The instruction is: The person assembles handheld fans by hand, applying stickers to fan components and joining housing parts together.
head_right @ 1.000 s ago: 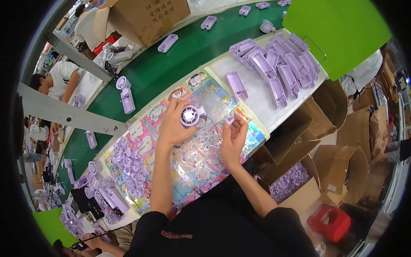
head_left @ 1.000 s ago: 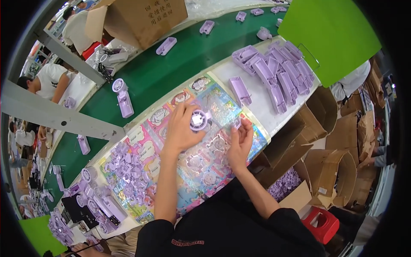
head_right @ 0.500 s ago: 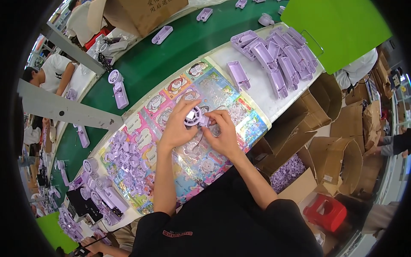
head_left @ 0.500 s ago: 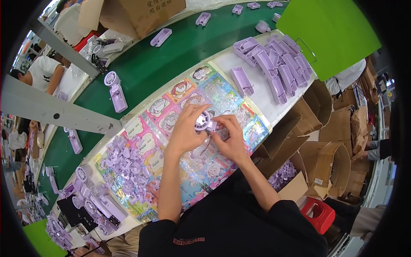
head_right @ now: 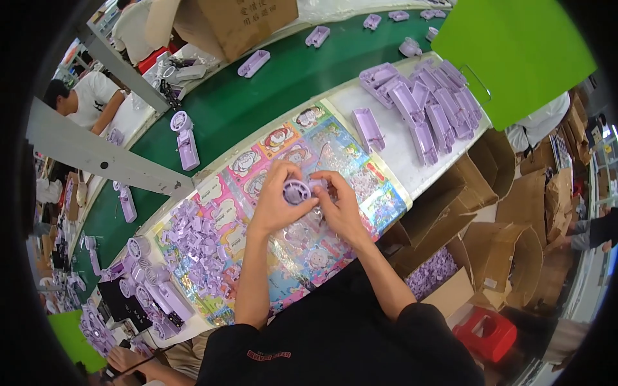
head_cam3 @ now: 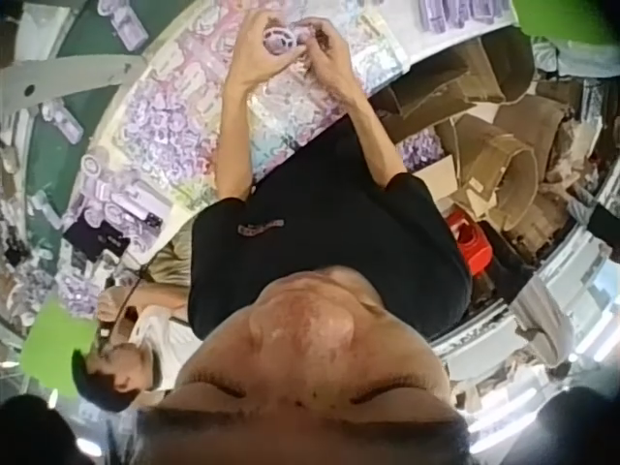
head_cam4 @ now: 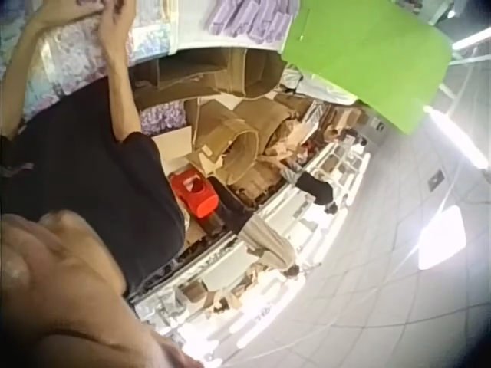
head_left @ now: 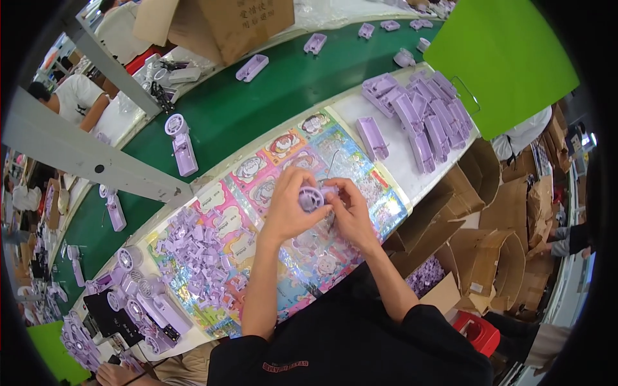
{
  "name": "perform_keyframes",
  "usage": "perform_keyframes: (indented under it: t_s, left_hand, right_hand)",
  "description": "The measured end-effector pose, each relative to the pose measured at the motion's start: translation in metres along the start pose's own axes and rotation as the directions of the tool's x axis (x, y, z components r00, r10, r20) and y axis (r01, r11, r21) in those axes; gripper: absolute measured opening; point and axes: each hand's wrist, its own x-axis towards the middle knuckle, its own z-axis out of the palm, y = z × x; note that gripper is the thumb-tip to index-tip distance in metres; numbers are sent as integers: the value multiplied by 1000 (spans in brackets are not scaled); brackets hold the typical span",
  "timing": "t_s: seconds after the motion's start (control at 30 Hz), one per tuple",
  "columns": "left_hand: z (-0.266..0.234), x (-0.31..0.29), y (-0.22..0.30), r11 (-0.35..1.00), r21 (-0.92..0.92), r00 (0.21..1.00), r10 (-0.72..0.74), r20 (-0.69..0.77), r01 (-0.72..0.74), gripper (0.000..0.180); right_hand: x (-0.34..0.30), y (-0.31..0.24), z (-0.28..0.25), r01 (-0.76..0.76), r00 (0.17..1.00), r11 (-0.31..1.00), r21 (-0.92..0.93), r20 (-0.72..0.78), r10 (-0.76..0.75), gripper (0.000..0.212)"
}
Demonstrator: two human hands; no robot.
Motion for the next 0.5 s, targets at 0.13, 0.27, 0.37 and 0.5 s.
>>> perform_keyframes:
  t_s: [0.13,0.27,0.37,0.5]
  left_hand:
    - [9,-5,-13,892,-373,964,-264,27,255,39]
    - [28,-5,-20,874,-430,944,-305,-125,226,23]
    - [35,-8,-28,892,-435,934,-250,-255,120,20]
    - [26,-9,-38,841,-520,919,-311,-240,149,18]
  right_hand:
    - [9,-7,4,108,992,991,85,57,-113,41]
    - [22,2,-1,-99,995,919,381,66,80,43]
    - [26,7,2,-162,985,897,411,118,125,39]
    - [33,11,7,-256,963,881,398,185,197,37]
